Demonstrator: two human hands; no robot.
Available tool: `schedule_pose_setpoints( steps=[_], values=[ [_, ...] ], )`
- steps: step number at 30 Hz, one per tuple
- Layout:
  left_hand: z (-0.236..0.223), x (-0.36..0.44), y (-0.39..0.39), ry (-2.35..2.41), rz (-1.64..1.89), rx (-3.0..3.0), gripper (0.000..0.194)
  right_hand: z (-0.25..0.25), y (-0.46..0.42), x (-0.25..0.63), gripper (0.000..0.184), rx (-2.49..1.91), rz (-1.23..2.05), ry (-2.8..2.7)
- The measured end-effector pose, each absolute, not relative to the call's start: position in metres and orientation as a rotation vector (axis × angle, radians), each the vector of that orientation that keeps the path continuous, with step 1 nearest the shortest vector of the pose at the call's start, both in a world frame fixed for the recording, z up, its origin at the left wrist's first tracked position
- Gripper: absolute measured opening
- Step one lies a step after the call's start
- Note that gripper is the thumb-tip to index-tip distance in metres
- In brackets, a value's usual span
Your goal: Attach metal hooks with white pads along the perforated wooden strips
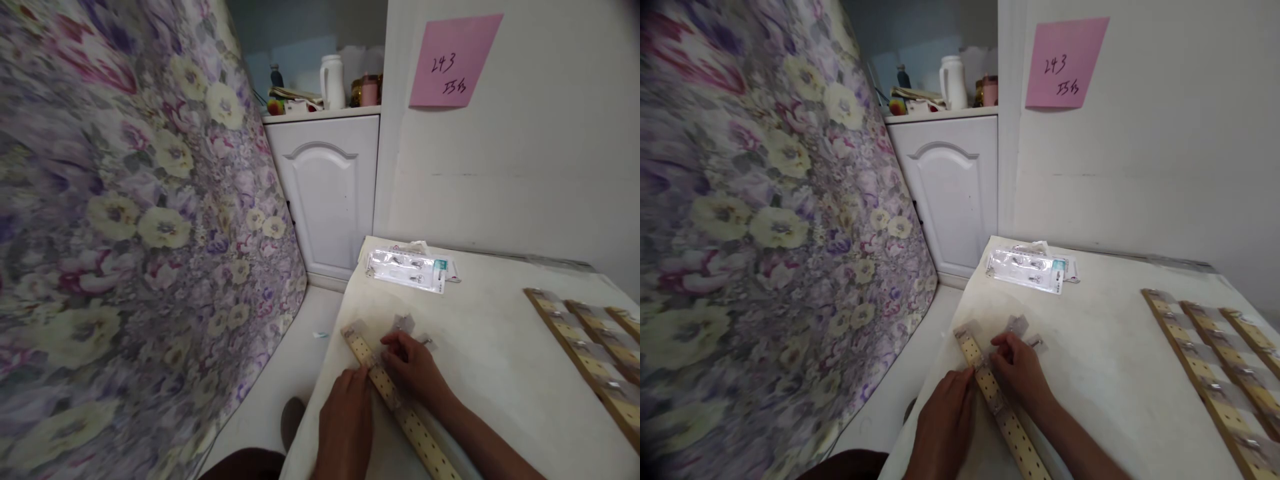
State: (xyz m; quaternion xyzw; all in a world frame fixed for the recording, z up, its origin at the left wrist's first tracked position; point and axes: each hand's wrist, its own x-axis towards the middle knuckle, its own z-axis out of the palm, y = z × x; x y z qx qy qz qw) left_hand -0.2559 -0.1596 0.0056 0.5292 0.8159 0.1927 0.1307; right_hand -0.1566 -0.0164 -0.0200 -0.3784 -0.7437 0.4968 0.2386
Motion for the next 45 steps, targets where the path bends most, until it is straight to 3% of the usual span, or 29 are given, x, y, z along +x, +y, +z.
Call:
schedule_pose_setpoints(
  steps=[28,45],
  values=[
    [0.0021,-0.2536,-0.1599,2.4,0.463,1.547,0.041,-0.0261,-0.0129,-0.1567,0.021,-1.025,1.387,-2.027],
    [0.0035,-0.2543,-0.1589,2.377,0.556,1.514,0.038,-0.0163,-0.0193,-0.1625,0.018,-1.098,1.244,-2.102]
  ],
)
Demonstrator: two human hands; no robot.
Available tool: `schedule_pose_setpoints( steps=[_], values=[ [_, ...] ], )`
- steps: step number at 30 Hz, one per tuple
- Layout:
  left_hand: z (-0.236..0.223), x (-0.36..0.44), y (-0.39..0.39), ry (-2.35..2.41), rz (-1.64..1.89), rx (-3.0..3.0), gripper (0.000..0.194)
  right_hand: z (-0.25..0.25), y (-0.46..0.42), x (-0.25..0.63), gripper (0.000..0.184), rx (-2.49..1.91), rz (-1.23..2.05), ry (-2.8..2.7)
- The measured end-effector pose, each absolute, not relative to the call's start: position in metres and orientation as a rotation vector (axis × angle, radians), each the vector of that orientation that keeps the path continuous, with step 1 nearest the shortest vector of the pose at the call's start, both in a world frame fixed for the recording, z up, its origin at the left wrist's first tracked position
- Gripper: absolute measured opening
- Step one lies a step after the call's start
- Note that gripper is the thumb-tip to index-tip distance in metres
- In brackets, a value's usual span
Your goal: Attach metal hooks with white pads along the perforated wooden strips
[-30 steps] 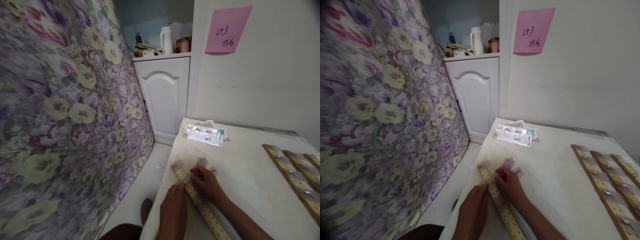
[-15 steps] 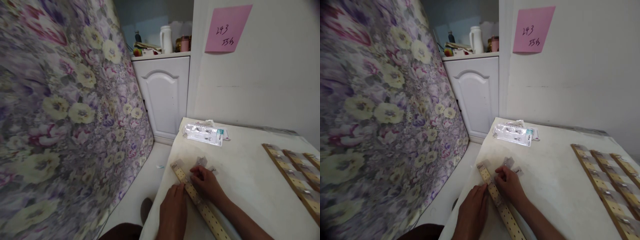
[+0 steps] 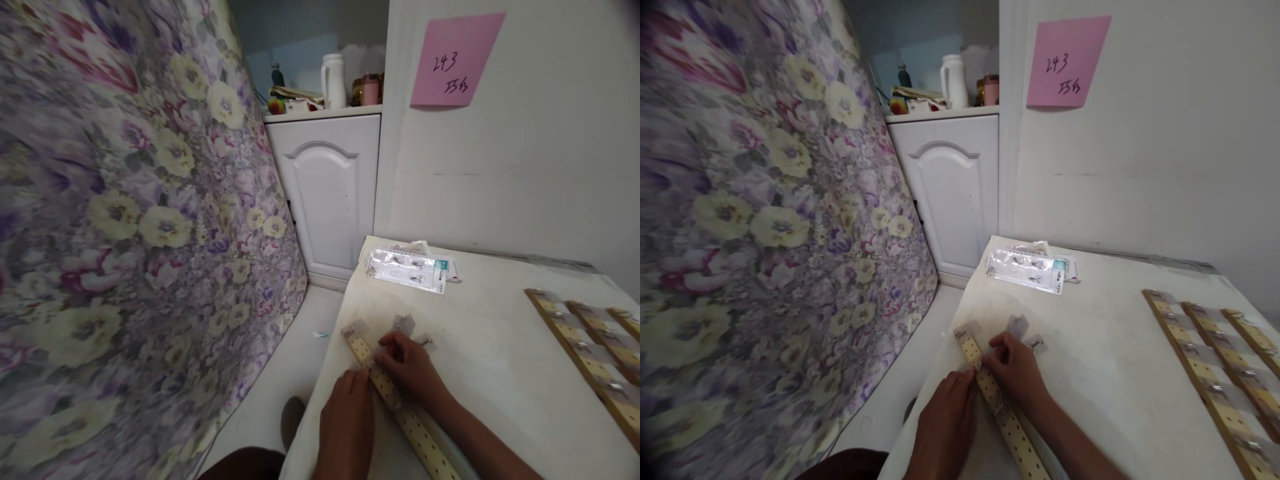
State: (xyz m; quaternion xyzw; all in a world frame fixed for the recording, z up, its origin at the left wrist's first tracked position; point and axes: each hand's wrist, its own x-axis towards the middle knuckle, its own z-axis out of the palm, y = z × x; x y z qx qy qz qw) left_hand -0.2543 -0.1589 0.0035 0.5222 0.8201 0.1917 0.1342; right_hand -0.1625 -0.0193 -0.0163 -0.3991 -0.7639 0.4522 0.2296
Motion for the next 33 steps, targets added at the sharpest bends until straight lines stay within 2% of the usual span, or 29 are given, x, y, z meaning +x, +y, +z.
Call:
schedule_pose_setpoints(
  steps=[29,33],
  values=[
    [0.014,-0.253,-0.16,2.327,0.503,1.547,0.037,-0.018,-0.022,-0.165,0.02,-1.113,1.299,-2.063],
    [0.01,-0.255,-0.16,2.329,0.557,1.579,0.037,-0.021,-0.02,-0.164,0.026,-1.087,1.297,-2.044]
  ],
)
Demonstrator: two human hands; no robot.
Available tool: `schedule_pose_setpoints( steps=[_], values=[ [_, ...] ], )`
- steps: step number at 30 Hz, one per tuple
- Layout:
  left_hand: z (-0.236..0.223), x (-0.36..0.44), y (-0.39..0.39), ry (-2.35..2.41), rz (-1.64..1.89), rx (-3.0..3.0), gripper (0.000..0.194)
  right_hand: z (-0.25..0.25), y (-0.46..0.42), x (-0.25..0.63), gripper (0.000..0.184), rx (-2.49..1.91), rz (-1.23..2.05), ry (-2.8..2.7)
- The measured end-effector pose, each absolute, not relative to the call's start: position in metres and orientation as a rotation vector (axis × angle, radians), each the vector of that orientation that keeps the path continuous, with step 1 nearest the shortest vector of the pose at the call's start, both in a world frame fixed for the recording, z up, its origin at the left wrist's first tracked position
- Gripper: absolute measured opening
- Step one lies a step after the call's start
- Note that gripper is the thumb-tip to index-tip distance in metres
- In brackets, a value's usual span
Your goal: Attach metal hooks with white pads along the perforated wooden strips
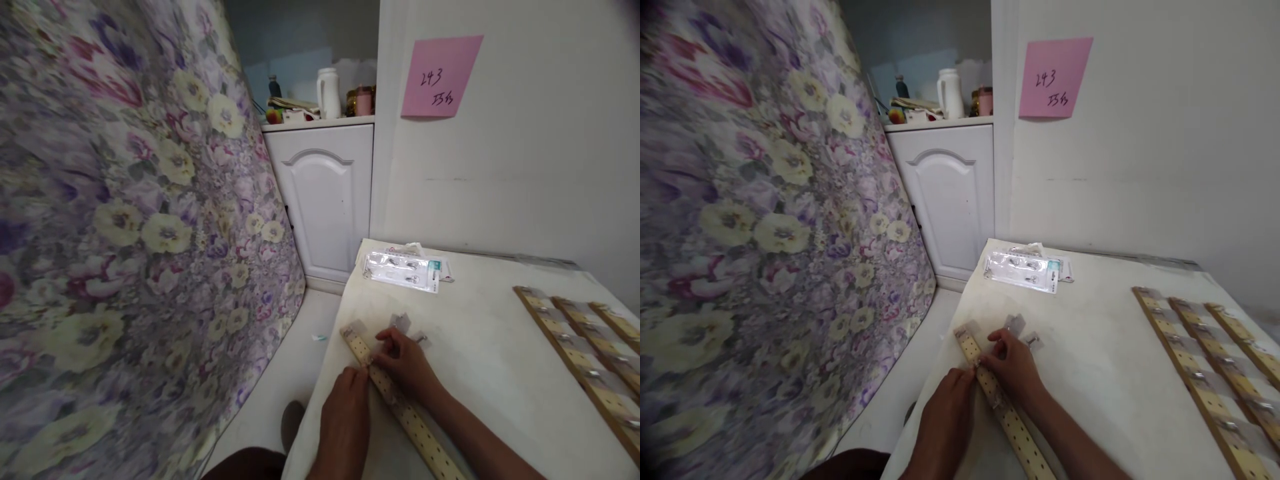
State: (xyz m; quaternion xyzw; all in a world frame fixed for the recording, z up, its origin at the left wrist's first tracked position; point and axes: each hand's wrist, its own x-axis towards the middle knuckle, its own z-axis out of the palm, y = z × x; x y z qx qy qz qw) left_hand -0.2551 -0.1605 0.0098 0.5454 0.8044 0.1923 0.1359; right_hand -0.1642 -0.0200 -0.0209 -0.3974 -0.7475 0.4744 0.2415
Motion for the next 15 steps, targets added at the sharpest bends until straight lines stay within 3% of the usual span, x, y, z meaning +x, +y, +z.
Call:
schedule_pose_setpoints(
  steps=[10,15],
  values=[
    [0.011,-0.258,-0.172,2.305,0.683,1.626,0.033,-0.014,-0.025,-0.12,0.026,-1.048,1.296,-2.03],
    [0.01,-0.246,-0.178,2.176,0.769,1.528,0.031,-0.014,-0.043,-0.091,0.026,-1.107,1.5,-1.928]
  ],
)
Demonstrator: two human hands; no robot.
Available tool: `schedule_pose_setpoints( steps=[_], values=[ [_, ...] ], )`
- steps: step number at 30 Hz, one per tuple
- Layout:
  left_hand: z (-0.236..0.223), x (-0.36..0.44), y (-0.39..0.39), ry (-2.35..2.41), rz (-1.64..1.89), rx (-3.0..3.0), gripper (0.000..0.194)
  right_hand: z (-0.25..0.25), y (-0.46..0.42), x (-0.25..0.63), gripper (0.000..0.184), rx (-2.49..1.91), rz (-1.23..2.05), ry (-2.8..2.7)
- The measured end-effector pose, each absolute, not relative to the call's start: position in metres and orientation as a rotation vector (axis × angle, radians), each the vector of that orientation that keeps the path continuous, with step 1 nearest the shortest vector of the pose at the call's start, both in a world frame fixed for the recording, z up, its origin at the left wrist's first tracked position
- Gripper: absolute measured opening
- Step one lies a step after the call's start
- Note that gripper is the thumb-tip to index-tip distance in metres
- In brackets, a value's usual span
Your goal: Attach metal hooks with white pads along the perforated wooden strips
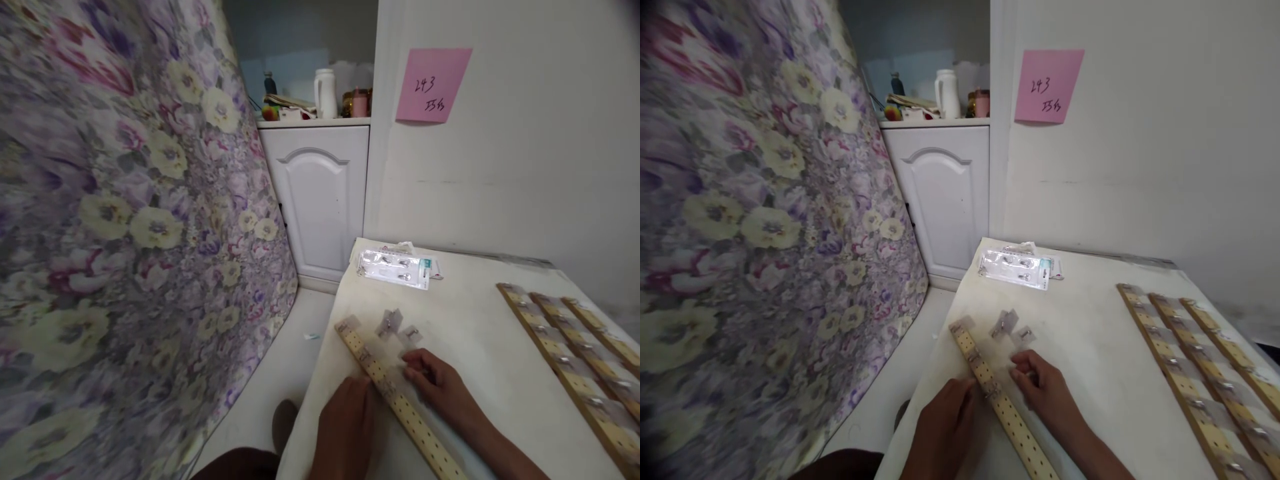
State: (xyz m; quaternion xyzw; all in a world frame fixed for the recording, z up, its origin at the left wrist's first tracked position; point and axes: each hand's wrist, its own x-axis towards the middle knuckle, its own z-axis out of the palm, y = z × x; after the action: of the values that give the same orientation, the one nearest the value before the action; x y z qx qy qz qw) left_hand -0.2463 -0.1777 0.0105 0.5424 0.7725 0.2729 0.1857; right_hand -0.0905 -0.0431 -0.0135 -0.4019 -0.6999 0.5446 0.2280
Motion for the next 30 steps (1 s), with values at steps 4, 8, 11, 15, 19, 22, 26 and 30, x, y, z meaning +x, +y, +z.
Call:
schedule_pose_setpoints(
  steps=[4,8,11,15,19,22,26,30],
  values=[
    [0.007,-0.24,-0.177,2.116,0.76,1.471,0.033,-0.018,-0.049,-0.09,0.031,-1.089,1.68,-1.814],
    [0.005,-0.239,-0.174,2.086,0.789,1.439,0.03,-0.021,-0.047,-0.096,0.027,-1.054,1.732,-1.809],
    [0.004,-0.238,-0.172,2.065,0.822,1.412,0.026,-0.022,-0.045,-0.097,0.021,-1.043,1.748,-1.8],
    [0.002,-0.233,-0.17,2.019,0.872,1.387,0.02,-0.02,-0.045,-0.093,0.016,-1.086,1.765,-1.779],
    [-0.002,-0.232,-0.17,1.993,0.919,1.399,0.018,-0.018,-0.044,-0.09,0.016,-1.125,1.757,-1.762],
    [-0.002,-0.233,-0.172,2.017,0.912,1.406,0.019,-0.017,-0.044,-0.09,0.017,-1.122,1.746,-1.749],
    [-0.001,-0.234,-0.174,2.075,0.788,1.556,0.023,-0.017,-0.045,-0.092,0.016,-1.112,1.753,-1.741],
    [-0.008,-0.233,-0.177,2.136,0.698,1.699,0.031,-0.017,-0.046,-0.093,0.015,-1.106,1.753,-1.749]
  ],
)
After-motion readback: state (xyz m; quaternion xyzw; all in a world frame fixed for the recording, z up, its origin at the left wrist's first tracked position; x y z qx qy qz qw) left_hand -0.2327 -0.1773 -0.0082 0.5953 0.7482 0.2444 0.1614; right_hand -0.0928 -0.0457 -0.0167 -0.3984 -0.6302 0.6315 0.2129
